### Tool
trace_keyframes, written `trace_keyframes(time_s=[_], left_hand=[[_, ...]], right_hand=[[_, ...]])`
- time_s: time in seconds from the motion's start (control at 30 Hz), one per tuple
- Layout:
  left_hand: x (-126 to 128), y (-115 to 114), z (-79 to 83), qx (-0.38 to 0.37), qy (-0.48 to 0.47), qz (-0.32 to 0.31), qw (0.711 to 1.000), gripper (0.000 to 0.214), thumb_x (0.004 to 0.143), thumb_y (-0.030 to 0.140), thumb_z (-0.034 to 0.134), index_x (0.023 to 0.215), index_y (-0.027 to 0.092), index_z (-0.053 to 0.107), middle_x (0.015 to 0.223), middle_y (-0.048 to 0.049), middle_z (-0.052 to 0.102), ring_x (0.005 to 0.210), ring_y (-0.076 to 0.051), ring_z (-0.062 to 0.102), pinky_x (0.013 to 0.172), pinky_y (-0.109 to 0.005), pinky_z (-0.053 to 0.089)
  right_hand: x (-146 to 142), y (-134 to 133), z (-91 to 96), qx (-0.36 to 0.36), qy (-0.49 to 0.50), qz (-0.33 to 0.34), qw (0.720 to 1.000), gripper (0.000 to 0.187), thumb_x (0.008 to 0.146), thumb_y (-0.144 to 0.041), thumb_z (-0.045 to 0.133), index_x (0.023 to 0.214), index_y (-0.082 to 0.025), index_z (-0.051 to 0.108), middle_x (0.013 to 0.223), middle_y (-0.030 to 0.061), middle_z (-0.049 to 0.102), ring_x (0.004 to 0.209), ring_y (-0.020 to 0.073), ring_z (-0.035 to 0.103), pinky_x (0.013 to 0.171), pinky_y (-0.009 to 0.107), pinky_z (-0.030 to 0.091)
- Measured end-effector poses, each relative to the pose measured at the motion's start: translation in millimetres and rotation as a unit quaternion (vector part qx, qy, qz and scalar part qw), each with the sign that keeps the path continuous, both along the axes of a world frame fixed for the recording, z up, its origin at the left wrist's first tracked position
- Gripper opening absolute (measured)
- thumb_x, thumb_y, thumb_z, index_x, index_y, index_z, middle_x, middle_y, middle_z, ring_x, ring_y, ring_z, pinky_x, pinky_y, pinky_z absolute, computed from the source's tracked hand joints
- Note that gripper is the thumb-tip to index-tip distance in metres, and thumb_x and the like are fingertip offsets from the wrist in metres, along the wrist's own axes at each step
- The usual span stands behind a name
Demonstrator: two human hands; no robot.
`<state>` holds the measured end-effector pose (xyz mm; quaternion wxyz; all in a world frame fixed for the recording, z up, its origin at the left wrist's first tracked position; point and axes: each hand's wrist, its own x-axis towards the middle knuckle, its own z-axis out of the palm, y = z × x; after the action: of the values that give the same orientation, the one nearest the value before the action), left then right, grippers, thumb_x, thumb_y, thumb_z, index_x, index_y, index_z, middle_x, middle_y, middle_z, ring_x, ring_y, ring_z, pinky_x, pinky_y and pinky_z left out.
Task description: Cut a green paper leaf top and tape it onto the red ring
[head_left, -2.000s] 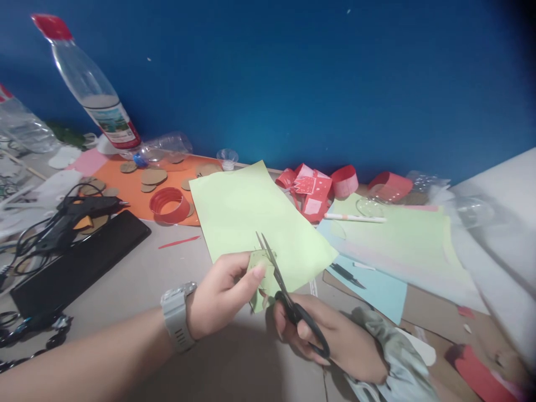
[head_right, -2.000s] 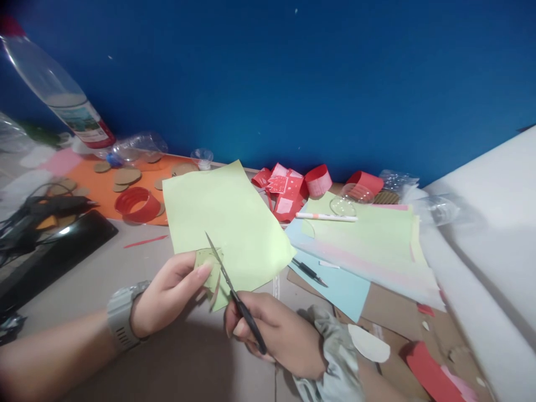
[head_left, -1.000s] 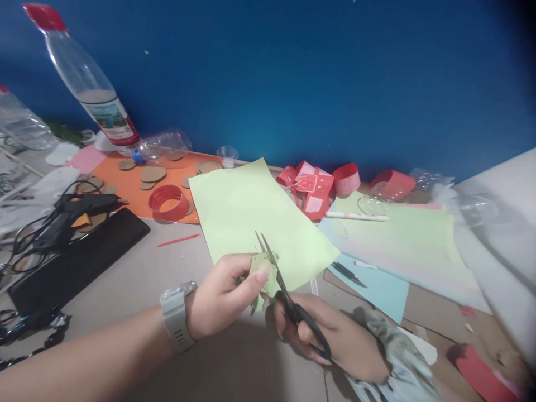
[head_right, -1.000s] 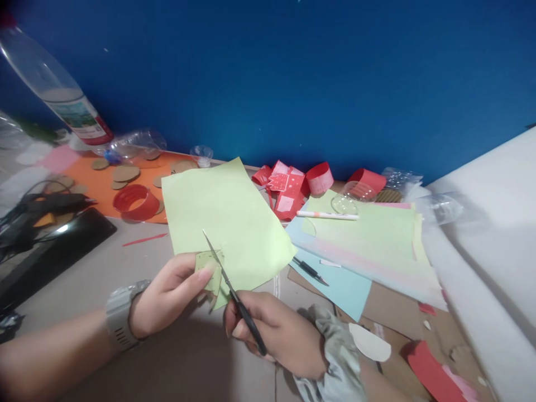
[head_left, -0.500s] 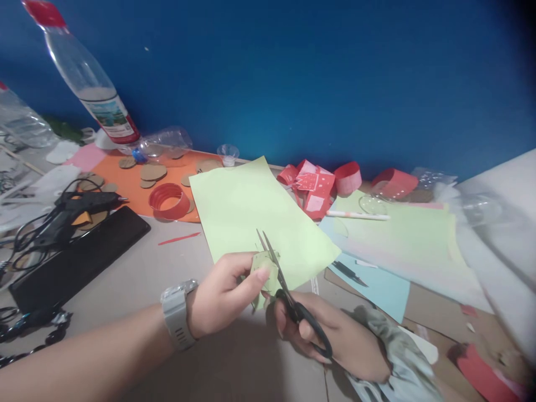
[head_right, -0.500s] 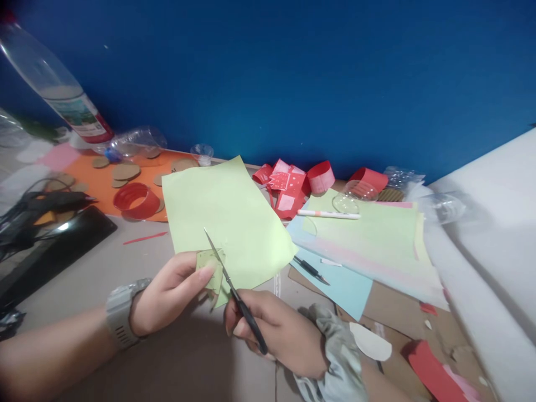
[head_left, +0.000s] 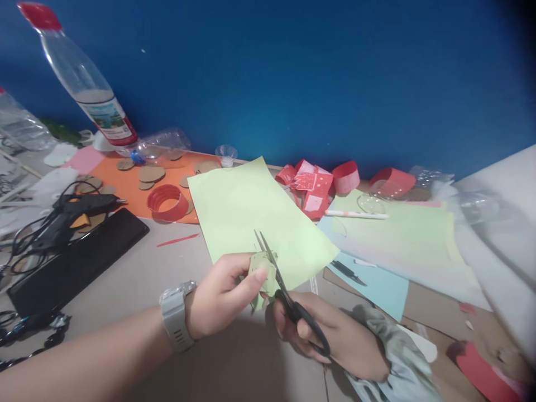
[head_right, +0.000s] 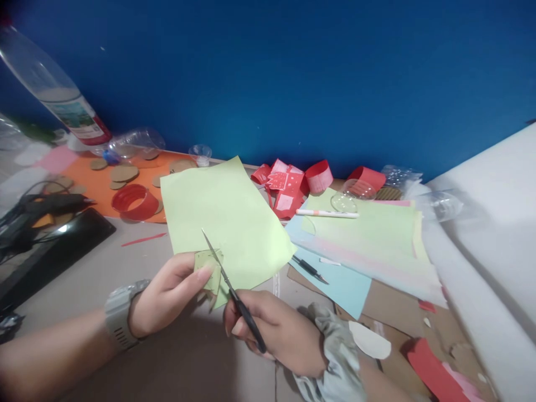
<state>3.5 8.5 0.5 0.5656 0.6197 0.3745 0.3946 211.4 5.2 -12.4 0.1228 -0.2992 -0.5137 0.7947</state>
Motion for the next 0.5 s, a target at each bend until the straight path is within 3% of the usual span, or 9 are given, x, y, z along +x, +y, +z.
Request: trace_keyframes(time_s=[0.5], left_hand=[[-1.4, -0.6, 1.0, -0.031, 0.009, 0.006, 0.999, 0.047, 0.097, 0.044, 0.033, 0.064, 0.015, 0.05, 0.062, -0.0016, 0.049, 0.058, -0.013, 0.044, 0.058, -0.026, 0.036]], right_hand=[[1.0, -0.2, 0.9, -0.001, -0.004, 0.011, 1.0, 0.051, 0.08, -0.065, 0.057, 0.083, -0.014, 0.054, 0.057, -0.0056, 0.04, 0.044, 0.0063, 0.033, 0.039, 0.019, 0.024]])
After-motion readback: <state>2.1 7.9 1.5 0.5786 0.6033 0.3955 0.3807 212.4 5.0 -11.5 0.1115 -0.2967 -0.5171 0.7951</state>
